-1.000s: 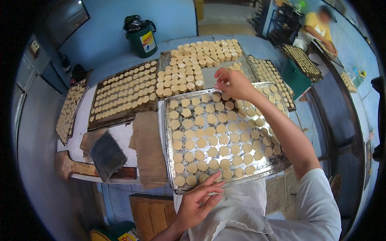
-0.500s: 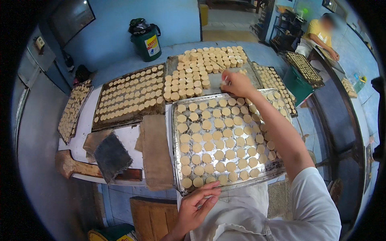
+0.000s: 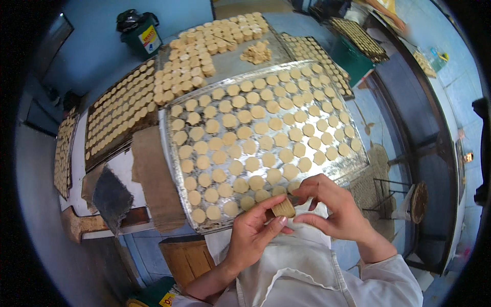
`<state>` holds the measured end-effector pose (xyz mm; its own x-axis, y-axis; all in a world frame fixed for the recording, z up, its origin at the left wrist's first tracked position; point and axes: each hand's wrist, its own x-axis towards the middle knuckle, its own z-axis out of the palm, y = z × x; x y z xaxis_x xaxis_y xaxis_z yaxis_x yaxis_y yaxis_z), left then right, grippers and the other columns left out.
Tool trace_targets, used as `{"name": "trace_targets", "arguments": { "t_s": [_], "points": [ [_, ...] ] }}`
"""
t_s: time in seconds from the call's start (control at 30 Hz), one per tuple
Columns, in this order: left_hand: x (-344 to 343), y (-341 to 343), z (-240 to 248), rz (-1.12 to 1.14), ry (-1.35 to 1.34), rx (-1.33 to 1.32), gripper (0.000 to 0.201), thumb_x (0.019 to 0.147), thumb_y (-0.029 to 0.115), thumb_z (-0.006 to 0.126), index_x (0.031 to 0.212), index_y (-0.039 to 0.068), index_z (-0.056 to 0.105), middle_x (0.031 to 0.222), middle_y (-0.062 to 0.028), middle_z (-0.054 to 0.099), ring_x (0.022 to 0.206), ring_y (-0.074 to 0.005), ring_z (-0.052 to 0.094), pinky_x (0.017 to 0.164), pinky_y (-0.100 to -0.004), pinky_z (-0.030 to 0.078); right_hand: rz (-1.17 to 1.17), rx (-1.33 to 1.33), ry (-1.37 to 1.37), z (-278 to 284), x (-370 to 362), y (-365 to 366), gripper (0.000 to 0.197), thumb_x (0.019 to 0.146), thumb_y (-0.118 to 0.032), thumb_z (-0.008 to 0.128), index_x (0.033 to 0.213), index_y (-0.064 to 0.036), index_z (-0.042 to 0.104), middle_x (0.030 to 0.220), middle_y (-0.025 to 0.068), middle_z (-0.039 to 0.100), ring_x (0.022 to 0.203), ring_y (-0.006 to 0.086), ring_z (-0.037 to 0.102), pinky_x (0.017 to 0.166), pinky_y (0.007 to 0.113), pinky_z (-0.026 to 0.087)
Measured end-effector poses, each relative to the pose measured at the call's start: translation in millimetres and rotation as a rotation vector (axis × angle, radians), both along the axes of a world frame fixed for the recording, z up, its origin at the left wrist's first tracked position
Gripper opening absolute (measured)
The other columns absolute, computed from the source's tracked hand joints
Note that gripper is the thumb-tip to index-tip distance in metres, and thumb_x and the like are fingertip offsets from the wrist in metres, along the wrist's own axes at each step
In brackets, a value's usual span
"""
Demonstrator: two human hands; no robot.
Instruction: The person places a lid on a container, then wipes their hands with a cloth. They proceed to pick up small round dough pieces and sandwich them together with a filling, placing the assembled cookies onto metal baking trays.
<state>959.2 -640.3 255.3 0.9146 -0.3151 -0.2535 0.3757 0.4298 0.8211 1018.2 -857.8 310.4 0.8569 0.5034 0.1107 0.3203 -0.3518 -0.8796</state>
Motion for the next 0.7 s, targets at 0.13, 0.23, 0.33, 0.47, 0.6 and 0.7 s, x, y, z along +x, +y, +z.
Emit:
{"name": "trace_targets", "arguments": {
  "t_s": [0.13,0.23,0.33,0.47,0.6,0.7],
  "points": [
    [2.4,-15.4,4.6,-0.014,-0.033,0.123,0.046,0.106,-0.001,0.064,0.151,-0.005,0.053,0.137,-0.0121,0.063,0.119,-0.0163,0.065,0.093,-0.0331,0.066,-0.124,0.019,0.206,-18.5,-17.1,-18.4,0.016,0.096,-0.015,0.081,0.106,-0.0041,0.075,0.096,0.0070,0.072,0.082,0.0185,0.068,0.065,0.030,0.052],
    [2.3,-22.5,4.3,-0.012,-0.051,0.162,0.046,0.105,-0.003,0.065,0.150,-0.003,0.054,0.132,-0.0099,0.064,0.117,-0.0148,0.065,0.090,-0.0309,0.066,-0.183,0.040,0.198,-19.1,-23.1,-15.1,0.013,0.097,-0.013,0.080,0.101,-0.0022,0.075,0.089,0.0073,0.071,0.077,0.0191,0.066,0.063,0.032,0.049],
    [2.1,-26.4,7.1,0.018,-0.039,0.191,0.045,0.104,-0.004,0.065,0.148,-0.004,0.054,0.131,-0.0112,0.065,0.116,-0.0156,0.066,0.088,-0.0313,0.066,-0.147,0.035,0.157,-17.9,-20.8,-16.1,0.010,0.097,-0.010,0.077,0.100,-0.0013,0.073,0.088,0.0092,0.070,0.075,0.0216,0.066,0.063,0.034,0.050],
    [0.2,-29.7,11.2,0.063,-0.004,0.118,0.045,0.103,-0.006,0.064,0.147,-0.007,0.053,0.130,-0.0157,0.067,0.116,-0.0191,0.068,0.086,-0.0345,0.067,-0.043,0.113,0.097,-20.8,-12.3,-18.7,0.007,0.097,-0.007,0.075,0.098,-0.0011,0.071,0.086,0.0112,0.068,0.074,0.0262,0.066,0.064,0.037,0.051],
    [0.8,-32.8,13.2,0.129,-0.009,0.122,0.043,0.105,-0.004,0.062,0.146,-0.007,0.053,0.130,-0.0165,0.067,0.117,-0.0216,0.068,0.086,-0.0366,0.068,-0.244,-0.218,-0.026,-17.7,0.6,-29.0,0.010,0.097,-0.011,0.077,0.098,-0.0024,0.071,0.088,0.0114,0.068,0.074,0.0263,0.067,0.063,0.037,0.051],
    [3.2,-36.0,13.8,0.089,0.022,0.099,0.041,0.105,-0.003,0.062,0.144,-0.007,0.053,0.131,-0.0174,0.066,0.118,-0.0237,0.069,0.085,-0.0372,0.068,-0.202,-0.412,-0.158,-27.9,5.3,-40.7,0.011,0.097,-0.012,0.076,0.097,-0.0024,0.070,0.088,0.0113,0.066,0.072,0.0254,0.067,0.062,0.038,0.051]
  ]
}}
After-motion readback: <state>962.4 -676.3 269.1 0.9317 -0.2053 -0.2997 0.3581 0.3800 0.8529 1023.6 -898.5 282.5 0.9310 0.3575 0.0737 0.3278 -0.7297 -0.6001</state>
